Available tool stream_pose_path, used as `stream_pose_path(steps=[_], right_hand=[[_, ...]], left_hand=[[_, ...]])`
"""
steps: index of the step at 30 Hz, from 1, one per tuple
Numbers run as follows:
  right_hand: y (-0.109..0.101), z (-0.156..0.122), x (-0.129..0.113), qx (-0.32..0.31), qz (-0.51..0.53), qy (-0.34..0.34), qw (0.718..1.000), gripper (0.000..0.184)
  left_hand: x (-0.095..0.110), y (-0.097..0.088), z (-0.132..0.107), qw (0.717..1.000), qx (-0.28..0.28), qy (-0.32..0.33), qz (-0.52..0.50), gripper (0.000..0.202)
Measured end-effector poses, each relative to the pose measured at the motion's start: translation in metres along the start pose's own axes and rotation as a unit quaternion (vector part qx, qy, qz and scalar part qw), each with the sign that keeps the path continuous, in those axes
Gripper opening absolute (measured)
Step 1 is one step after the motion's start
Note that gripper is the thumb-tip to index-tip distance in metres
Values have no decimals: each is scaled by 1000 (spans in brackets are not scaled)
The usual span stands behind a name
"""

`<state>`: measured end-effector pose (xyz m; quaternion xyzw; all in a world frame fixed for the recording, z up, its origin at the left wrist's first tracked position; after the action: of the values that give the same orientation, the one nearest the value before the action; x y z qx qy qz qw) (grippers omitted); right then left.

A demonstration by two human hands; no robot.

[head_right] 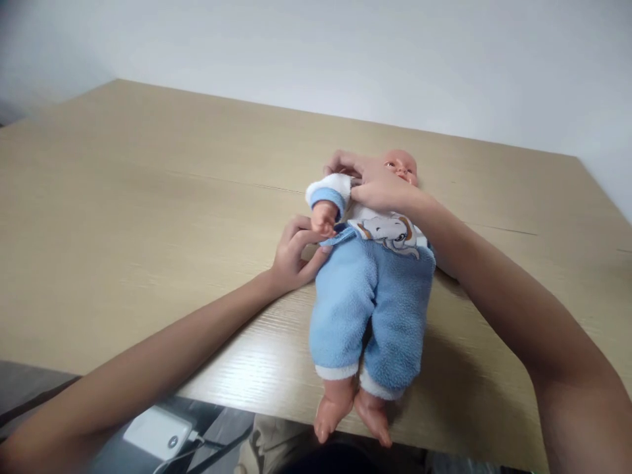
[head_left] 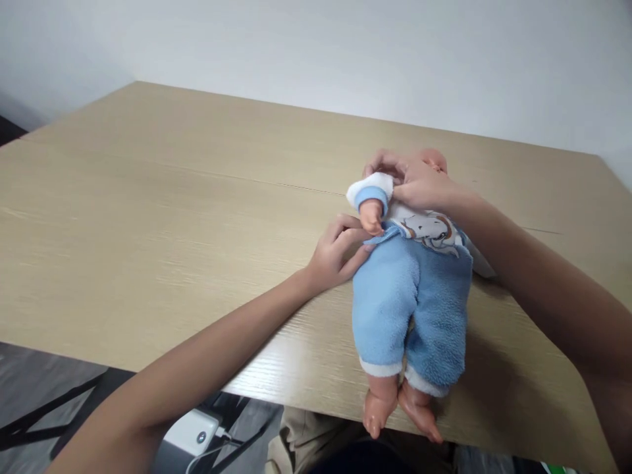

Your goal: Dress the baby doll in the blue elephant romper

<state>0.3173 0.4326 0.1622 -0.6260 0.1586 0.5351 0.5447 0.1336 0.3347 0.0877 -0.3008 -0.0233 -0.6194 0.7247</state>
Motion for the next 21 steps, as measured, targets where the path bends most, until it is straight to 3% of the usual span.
stream_pose_path(steps=[4, 7, 10, 15, 21], right_hand=[[0, -10, 0, -3, -18, -7, 1000, 22], [5, -15, -7, -1, -74, -30, 997, 22], [9, -18, -14, 10, -129, -55, 990, 24], [17, -29, -21, -13, -178, -64, 982, 27], [10, -58, -21, 87, -183, 56, 978, 33]], left_hand=[[3, -6, -3, 995, 66, 57, 43, 18], [-1, -4, -4, 995, 87, 40, -2, 17], [-15, 0, -7, 987, 125, -57, -88, 18], [-40, 8, -7, 949, 137, -230, -167, 33], [-57, 21, -6, 892, 113, -344, -270, 53]])
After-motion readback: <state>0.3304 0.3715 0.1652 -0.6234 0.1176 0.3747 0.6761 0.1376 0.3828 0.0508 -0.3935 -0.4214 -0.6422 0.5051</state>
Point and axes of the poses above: each hand's wrist, its own z-axis towards the middle knuckle, its own y-axis out of the palm, x = y × z, the point moved 6 cm from there along z, towards the middle knuckle
